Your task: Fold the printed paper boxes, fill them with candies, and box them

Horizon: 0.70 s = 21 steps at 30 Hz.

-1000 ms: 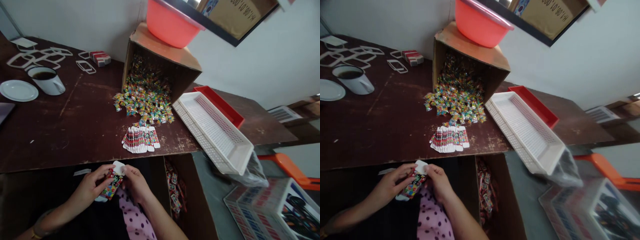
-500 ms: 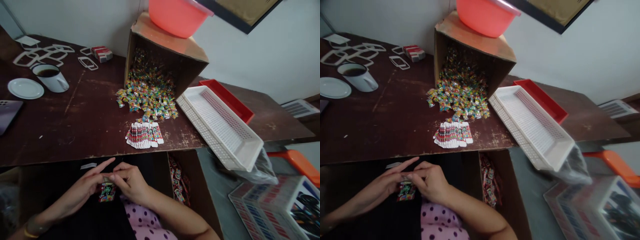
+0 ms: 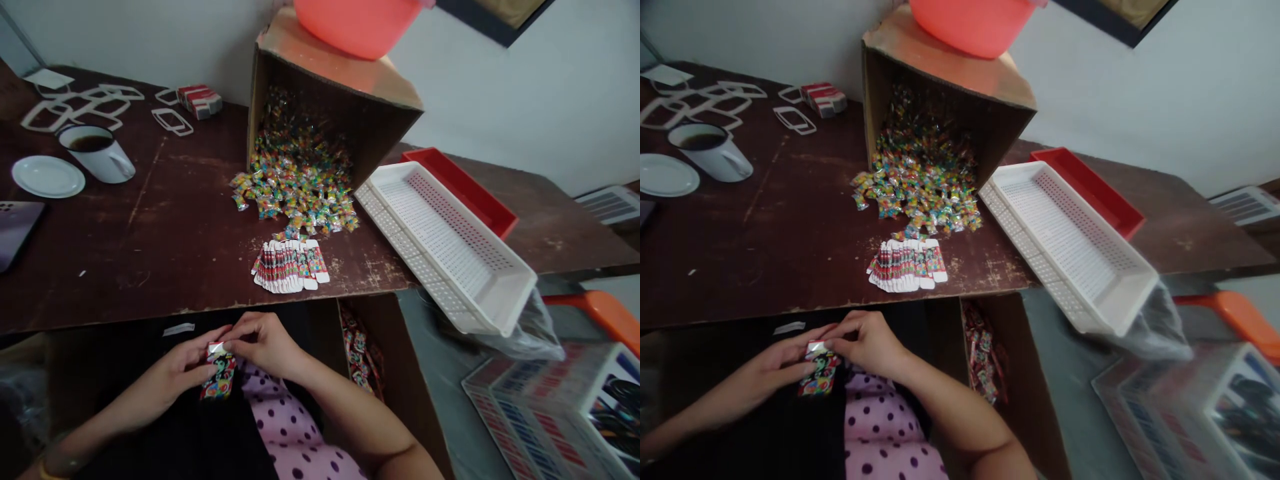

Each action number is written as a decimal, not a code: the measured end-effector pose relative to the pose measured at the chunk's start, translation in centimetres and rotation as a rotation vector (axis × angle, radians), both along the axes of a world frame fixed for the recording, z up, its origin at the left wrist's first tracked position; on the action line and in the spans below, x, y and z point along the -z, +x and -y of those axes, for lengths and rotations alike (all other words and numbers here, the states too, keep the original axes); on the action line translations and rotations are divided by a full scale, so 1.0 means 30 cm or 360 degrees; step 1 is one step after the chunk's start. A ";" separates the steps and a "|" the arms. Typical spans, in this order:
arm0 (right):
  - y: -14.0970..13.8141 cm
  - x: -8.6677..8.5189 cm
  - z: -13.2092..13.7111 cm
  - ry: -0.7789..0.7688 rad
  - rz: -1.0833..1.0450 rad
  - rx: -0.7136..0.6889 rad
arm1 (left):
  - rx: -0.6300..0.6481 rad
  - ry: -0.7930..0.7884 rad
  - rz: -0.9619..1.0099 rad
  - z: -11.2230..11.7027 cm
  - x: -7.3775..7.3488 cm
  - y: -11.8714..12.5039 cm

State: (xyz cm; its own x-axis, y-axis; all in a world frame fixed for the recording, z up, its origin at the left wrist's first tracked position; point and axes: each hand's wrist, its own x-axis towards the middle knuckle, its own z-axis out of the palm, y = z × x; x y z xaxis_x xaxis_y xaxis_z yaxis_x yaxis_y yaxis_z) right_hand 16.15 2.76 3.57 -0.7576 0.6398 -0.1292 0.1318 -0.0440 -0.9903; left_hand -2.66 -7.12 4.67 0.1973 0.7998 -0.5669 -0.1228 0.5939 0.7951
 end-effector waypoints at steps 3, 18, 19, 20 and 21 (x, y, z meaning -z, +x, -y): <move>-0.003 0.008 -0.007 0.0070 -0.0028 -0.0034 | 0.0038 0.0009 0.0044 -0.010 -0.003 0.000; 0.022 -0.068 -0.075 0.1047 -0.0177 -0.0712 | -0.0059 0.0054 -0.0136 -0.015 0.048 -0.005; 0.007 -0.065 -0.112 0.1078 -0.0152 -0.0725 | -0.0057 0.0127 -0.0259 -0.022 0.053 -0.011; -0.010 -0.062 -0.165 0.1116 -0.0063 -0.0674 | -0.0047 0.0198 -0.0364 -0.028 0.056 -0.022; -0.029 -0.058 -0.232 0.1156 0.0082 -0.0551 | -0.0017 0.0248 -0.0438 -0.031 0.058 -0.040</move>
